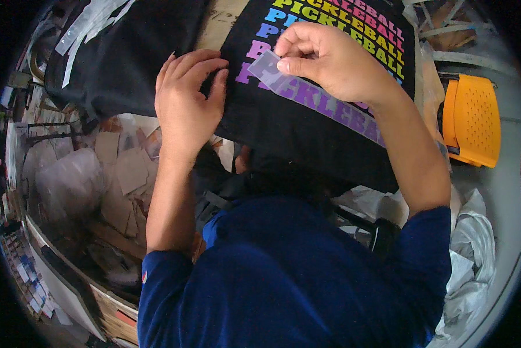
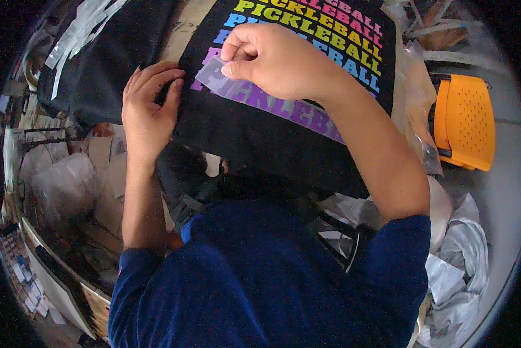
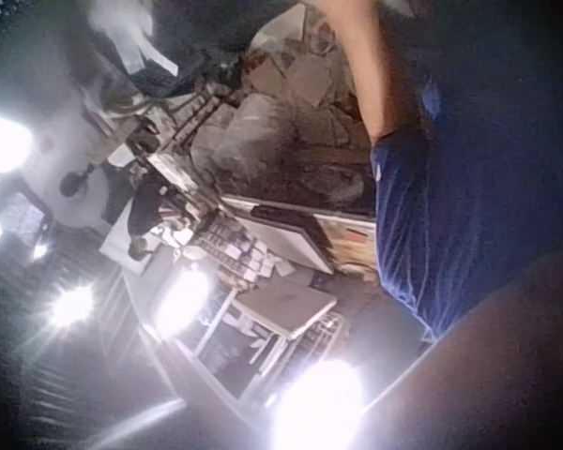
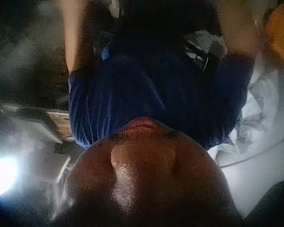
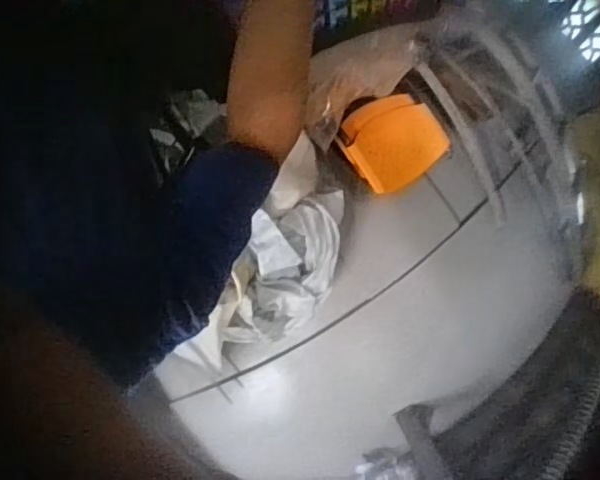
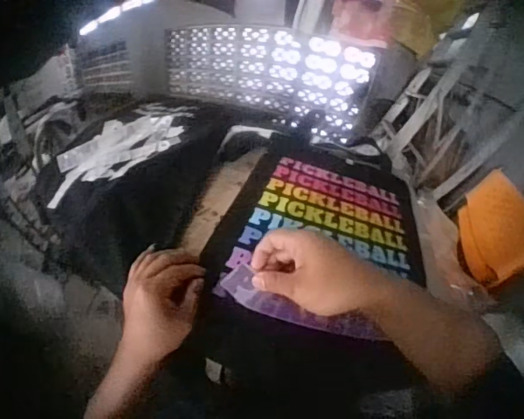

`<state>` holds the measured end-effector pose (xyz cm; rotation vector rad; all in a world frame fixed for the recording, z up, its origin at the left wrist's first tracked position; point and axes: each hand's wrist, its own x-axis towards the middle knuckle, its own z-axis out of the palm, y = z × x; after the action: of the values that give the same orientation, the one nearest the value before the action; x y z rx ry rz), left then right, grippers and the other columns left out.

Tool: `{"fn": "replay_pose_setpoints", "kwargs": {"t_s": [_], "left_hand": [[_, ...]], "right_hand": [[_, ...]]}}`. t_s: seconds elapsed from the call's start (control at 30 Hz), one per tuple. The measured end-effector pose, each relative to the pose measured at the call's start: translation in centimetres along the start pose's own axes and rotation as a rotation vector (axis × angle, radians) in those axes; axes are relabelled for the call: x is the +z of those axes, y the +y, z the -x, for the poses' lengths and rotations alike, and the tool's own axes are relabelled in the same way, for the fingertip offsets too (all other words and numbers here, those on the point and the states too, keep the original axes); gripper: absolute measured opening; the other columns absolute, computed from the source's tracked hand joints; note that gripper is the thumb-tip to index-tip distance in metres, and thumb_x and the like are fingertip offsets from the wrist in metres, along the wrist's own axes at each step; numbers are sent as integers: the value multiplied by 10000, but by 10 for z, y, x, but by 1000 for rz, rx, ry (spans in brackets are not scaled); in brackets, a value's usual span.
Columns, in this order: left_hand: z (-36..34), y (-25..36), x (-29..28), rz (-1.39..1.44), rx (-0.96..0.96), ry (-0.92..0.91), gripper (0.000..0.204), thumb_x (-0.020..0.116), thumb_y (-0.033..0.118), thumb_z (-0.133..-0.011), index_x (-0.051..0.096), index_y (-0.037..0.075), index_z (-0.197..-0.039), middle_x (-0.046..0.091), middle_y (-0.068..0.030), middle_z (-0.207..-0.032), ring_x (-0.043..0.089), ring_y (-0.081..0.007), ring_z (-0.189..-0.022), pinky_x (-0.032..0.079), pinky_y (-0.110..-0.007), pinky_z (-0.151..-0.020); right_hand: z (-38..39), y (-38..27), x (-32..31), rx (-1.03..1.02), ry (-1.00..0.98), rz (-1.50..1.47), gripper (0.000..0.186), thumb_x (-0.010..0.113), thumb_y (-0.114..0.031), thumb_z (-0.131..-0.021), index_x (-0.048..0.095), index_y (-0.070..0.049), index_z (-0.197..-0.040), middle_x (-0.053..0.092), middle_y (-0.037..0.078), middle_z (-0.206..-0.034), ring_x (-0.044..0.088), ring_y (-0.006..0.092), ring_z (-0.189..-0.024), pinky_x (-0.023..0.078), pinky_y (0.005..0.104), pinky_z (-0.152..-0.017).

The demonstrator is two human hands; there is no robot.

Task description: The person peels off a transparent film from a printed design on a black tote bag, aligns it on the bag, and then places the bag into a heat press.

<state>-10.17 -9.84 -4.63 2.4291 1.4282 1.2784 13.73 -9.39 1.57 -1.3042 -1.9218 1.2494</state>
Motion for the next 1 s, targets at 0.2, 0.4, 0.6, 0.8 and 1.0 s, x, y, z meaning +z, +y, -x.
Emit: {"fn": "replay_pose_setpoints", "kwargs": {"t_s": [0.2, 0.4, 0.6, 0.8, 1.0], "left_hand": [[-1, 0, -2, -8, 9, -23, 105, 704, 105, -823, 736, 88, -922, 713, -30, -1040, 654, -252, -1031, 407, -459, -1071], [1, 0, -1, -19, 11, -33, 110, 702, 104, -826, 738, 89, -929, 714, -31, -1060, 653, -255, -1044, 405, -453, -1074], [-6, 0, -6, 19, 49, -133, 159, 710, 120, -832, 732, 65, -980, 709, -90, -1082, 650, -307, -1047, 422, -449, -1048], [-26, 63, -5, 696, -362, -254, 247, 721, 157, -884, 690, 19, -1087, 717, -165, -1009, 699, -237, -889, 534, -344, -800], [-29, 48, 6, 607, -214, -374, 132, 737, 52, -862, 705, 0, -978, 731, -78, -867, 679, -110, -792, 517, -235, -718]], "right_hand": [[12, -1, -12, -10, -37, -24, 196, 672, -128, -909, 703, -4, -1057, 724, 69, -913, 653, 127, -832, 506, 260, -764], [28, -10, -25, 47, -62, 8, 173, 678, -145, -902, 702, -9, -1007, 716, 32, -899, 646, 107, -784, 506, 263, -735], [23, -2, -17, -15, 16, -40, 130, 648, -122, -943, 665, 0, -982, 662, 18, -831, 625, 90, -750, 502, 248, -682], [7, -26, -18, 84, 26, 82, 216, 683, -186, -920, 708, 2, -1022, 703, 66, -830, 623, 126, -753, 502, 295, -707], [21, 5, -19, 136, 64, 408, 163, 636, -80, -883, 703, -4, -1011, 701, 80, -837, 663, 146, -766, 521, 300, -689]]}}
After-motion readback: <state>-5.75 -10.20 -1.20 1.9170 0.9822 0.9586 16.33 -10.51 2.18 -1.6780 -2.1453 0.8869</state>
